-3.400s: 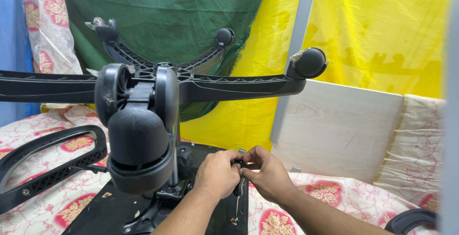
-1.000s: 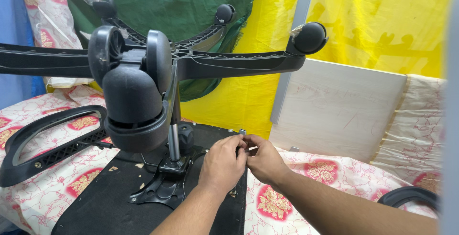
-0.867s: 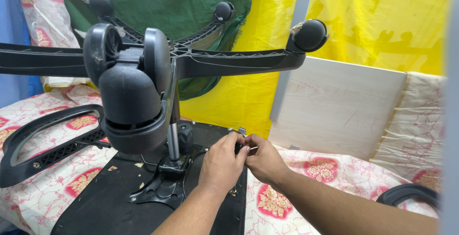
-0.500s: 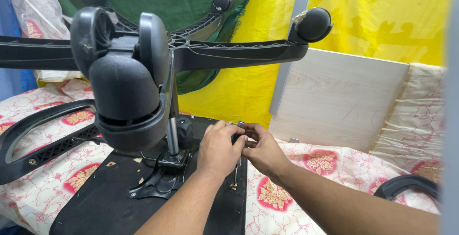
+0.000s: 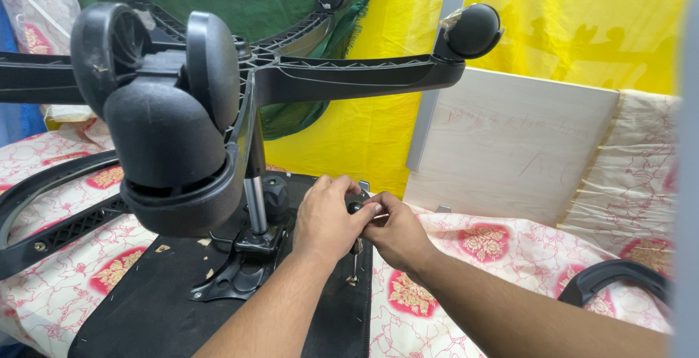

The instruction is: The person assembles an office chair by attaching the base to the seat using a screwdriver. They insert screws into the base plate and tighten them to secure the connection.

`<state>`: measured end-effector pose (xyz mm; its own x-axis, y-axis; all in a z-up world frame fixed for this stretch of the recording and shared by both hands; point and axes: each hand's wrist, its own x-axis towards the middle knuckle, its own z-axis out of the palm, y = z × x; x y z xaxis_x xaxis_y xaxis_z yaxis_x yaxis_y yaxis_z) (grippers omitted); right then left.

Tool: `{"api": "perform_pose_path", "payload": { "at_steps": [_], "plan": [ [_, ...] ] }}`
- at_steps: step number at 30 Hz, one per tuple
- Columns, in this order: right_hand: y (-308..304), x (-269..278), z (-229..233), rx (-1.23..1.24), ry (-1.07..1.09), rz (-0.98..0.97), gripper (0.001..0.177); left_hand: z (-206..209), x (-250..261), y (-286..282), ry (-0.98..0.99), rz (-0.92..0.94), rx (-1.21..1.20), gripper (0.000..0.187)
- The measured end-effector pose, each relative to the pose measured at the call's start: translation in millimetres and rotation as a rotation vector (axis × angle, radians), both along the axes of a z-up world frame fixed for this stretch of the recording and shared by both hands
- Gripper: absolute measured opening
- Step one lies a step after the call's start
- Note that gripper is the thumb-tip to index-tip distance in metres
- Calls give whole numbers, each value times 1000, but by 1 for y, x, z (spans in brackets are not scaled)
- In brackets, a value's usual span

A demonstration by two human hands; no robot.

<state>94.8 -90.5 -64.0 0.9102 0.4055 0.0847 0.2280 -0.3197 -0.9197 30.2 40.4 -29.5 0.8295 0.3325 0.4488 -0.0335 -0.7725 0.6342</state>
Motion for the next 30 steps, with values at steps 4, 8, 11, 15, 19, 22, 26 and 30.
{"api": "perform_pose_path", "payload": {
  "at_steps": [4,8,11,15,19,22,26,30],
  "plan": [
    [-2,-1,10,23,18,-1,45,7,0,3,98,-39,-75,35],
    [-6,4,8,124,20,82,59,5,7,6,66,-96,-137,35],
    [-7,13,5,303,104,190,58,6,14,7,104,-143,-161,34],
    [-3,21,2,245,106,172,51,10,22,11,181,-187,-147,32],
    [-3,24,0,139,66,147,47,10,28,17,169,-200,-171,36],
    [0,26,-1,37,26,105,42,7,28,19,139,-189,-153,36],
    [7,26,-6,-15,-30,37,39,3,29,21,144,-153,-79,33],
    [15,23,-8,-32,-8,-36,43,3,27,25,208,-203,-100,28]
  ]
}}
